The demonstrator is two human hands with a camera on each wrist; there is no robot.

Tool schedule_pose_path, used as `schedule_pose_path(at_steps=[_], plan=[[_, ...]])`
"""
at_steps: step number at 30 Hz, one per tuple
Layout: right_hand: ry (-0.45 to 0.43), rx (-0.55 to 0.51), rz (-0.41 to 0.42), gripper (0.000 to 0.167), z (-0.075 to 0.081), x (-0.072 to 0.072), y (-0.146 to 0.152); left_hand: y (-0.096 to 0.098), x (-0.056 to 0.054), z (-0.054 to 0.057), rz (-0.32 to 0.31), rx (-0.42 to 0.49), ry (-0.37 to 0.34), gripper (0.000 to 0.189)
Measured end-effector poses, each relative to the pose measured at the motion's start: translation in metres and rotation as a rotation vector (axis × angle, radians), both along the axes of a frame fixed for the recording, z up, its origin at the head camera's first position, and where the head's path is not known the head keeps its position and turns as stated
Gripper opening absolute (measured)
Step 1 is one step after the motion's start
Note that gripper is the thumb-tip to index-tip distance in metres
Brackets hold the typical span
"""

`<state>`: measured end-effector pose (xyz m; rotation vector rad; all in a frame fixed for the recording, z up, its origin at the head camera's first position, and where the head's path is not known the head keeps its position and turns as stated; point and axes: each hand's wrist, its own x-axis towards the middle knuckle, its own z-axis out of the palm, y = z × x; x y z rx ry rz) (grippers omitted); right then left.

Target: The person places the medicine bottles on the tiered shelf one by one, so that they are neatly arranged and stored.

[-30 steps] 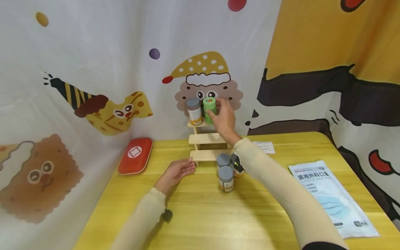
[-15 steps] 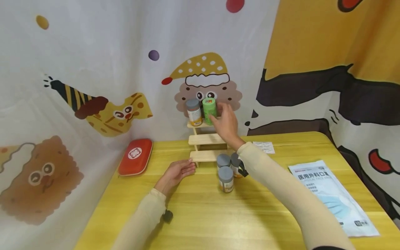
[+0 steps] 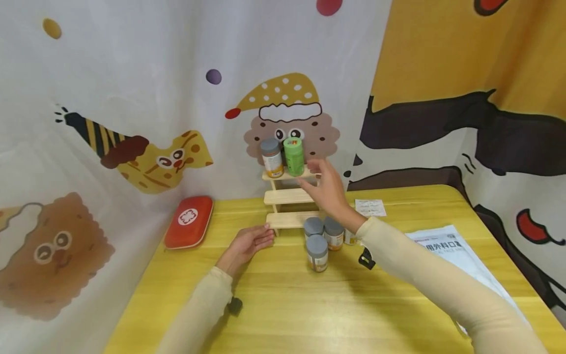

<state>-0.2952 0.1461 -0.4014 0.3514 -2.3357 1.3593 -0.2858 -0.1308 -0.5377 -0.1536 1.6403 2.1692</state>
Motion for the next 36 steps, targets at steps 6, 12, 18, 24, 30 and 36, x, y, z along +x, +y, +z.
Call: schedule_pose_path(at_steps=[6, 12, 18, 24, 30, 36], plan=[[-0.09, -0.047, 0.093, 0.055, -0.008, 0.025, 0.011, 0.0, 0.001, 0.001, 0.004, -0.005, -0.001, 0.043], [-0.157, -0.057, 0.168, 0.053, -0.022, 0.05, 0.021, 0.0, 0.0, -0.002, 0.001, -0.013, -0.01, 0.046], [-0.176, -0.071, 0.201, 0.046, -0.029, 0.071, 0.029, 0.001, -0.002, -0.004, 0.002, -0.007, -0.011, 0.042], [-0.232, -0.087, 0.214, 0.048, -0.036, 0.088, 0.032, 0.002, -0.002, -0.004, 0.008, 0.012, -0.008, 0.045], [-0.251, -0.079, 0.203, 0.049, -0.053, 0.103, 0.036, 0.002, -0.001, -0.005, -0.005, 0.009, -0.016, 0.044], [-0.188, -0.072, 0.166, 0.049, -0.071, 0.113, 0.037, 0.001, -0.002, -0.003, 0.001, 0.0, 0.001, 0.044]])
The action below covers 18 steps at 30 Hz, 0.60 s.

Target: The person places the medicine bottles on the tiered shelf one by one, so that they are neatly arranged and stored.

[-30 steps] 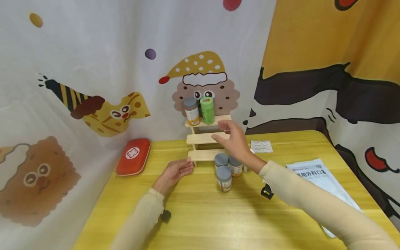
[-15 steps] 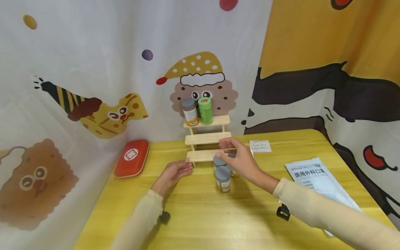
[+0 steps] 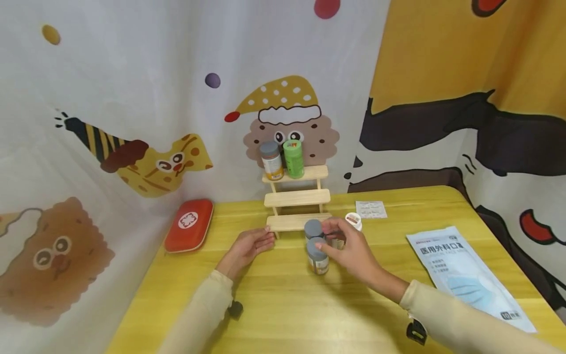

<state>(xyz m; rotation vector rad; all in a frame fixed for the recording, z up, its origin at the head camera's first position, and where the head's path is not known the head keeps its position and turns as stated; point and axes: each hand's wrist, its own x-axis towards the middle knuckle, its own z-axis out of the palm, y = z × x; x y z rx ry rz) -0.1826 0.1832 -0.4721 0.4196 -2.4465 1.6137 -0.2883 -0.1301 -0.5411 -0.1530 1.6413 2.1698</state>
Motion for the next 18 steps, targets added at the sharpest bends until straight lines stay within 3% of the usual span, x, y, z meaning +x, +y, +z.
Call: schedule_pose_path(at_steps=[7, 14, 18], plan=[[0.067, 0.094, -0.084, 0.049, -0.011, 0.011, -0.001, -0.002, 0.0, 0.0, -0.013, -0.006, -0.002, 0.044], [0.166, 0.164, -0.123, 0.054, -0.019, 0.015, -0.006, 0.0, 0.001, 0.0, -0.012, -0.012, -0.006, 0.045], [0.166, 0.181, -0.121, 0.058, -0.022, 0.015, -0.01, -0.001, 0.001, 0.0, -0.013, -0.007, -0.004, 0.045]])
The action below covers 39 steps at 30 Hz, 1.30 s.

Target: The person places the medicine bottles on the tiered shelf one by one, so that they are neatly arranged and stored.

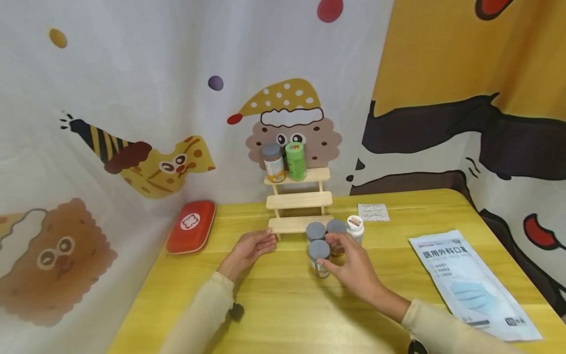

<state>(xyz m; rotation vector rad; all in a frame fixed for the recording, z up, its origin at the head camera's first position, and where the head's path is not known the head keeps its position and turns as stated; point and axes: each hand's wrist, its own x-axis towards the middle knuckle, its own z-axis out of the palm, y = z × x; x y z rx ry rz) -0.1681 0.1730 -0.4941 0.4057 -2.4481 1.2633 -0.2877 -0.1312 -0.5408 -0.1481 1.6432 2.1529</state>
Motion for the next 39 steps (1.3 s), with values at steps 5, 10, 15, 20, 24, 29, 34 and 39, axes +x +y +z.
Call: schedule_pose_path(at_steps=[5, 10, 15, 20, 24, 29, 34, 39], plan=[[-0.043, 0.013, -0.003, 0.061, -0.003, 0.002, -0.002, 0.0, 0.0, 0.0, 0.006, -0.005, -0.005, 0.047], [-0.046, 0.039, -0.02, 0.06, -0.005, 0.001, -0.002, 0.0, -0.002, -0.001, 0.004, 0.003, -0.013, 0.048], [-0.024, 0.085, -0.026, 0.059, -0.009, 0.0, -0.003, 0.0, -0.001, -0.001, 0.004, 0.007, -0.008, 0.047], [0.011, 0.128, -0.033, 0.057, -0.011, 0.0, -0.002, 0.001, -0.001, -0.001, 0.001, 0.004, 0.001, 0.046], [0.007, 0.143, -0.031, 0.056, -0.012, -0.001, -0.002, 0.0, -0.001, -0.001, 0.006, 0.005, 0.003, 0.045], [-0.007, 0.146, -0.03, 0.054, -0.01, -0.002, -0.002, 0.0, -0.001, -0.002, -0.003, 0.005, 0.011, 0.045], [-0.012, 0.151, -0.033, 0.052, -0.009, -0.004, -0.002, 0.0, -0.001, -0.002, -0.001, 0.009, 0.009, 0.044], [-0.014, 0.143, -0.041, 0.052, -0.009, -0.004, -0.002, 0.0, -0.002, -0.003, 0.004, 0.012, 0.005, 0.04]])
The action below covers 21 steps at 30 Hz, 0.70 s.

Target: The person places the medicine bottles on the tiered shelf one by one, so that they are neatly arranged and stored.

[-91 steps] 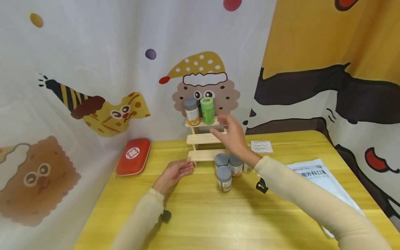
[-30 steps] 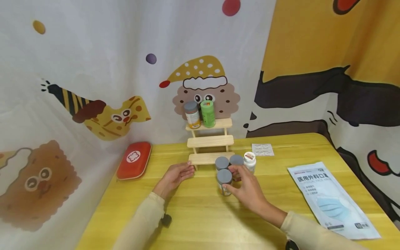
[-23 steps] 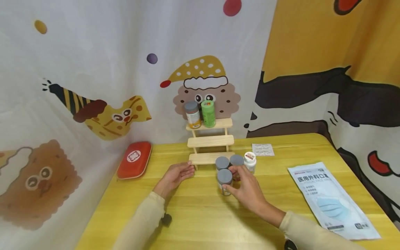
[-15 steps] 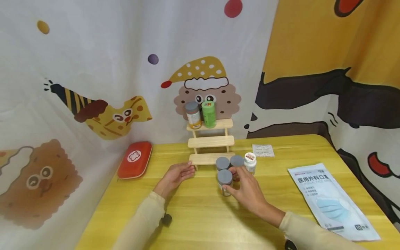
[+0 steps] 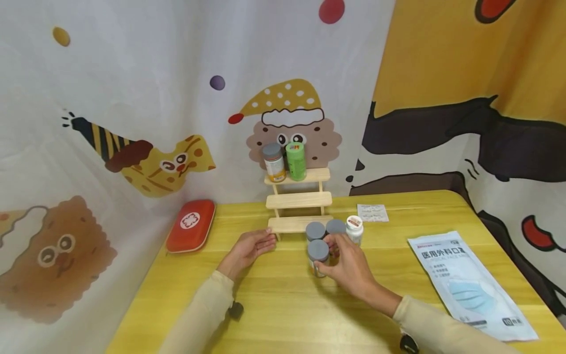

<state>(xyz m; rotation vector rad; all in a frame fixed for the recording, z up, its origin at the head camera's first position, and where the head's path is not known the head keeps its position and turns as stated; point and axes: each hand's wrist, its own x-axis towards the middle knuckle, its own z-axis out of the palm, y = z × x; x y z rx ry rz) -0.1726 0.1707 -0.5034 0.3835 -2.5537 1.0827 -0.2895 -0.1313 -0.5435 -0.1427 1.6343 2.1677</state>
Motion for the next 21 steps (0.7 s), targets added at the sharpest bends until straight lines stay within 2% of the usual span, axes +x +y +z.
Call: schedule_pose_path(at_steps=[14, 21], plan=[[-0.006, -0.041, 0.013, 0.053, 0.003, 0.001, 0.0, 0.001, 0.0, 0.001, -0.001, -0.006, 0.0, 0.041], [0.062, -0.05, 0.047, 0.055, 0.01, 0.003, 0.001, 0.0, -0.002, -0.001, -0.001, -0.008, 0.001, 0.043]])
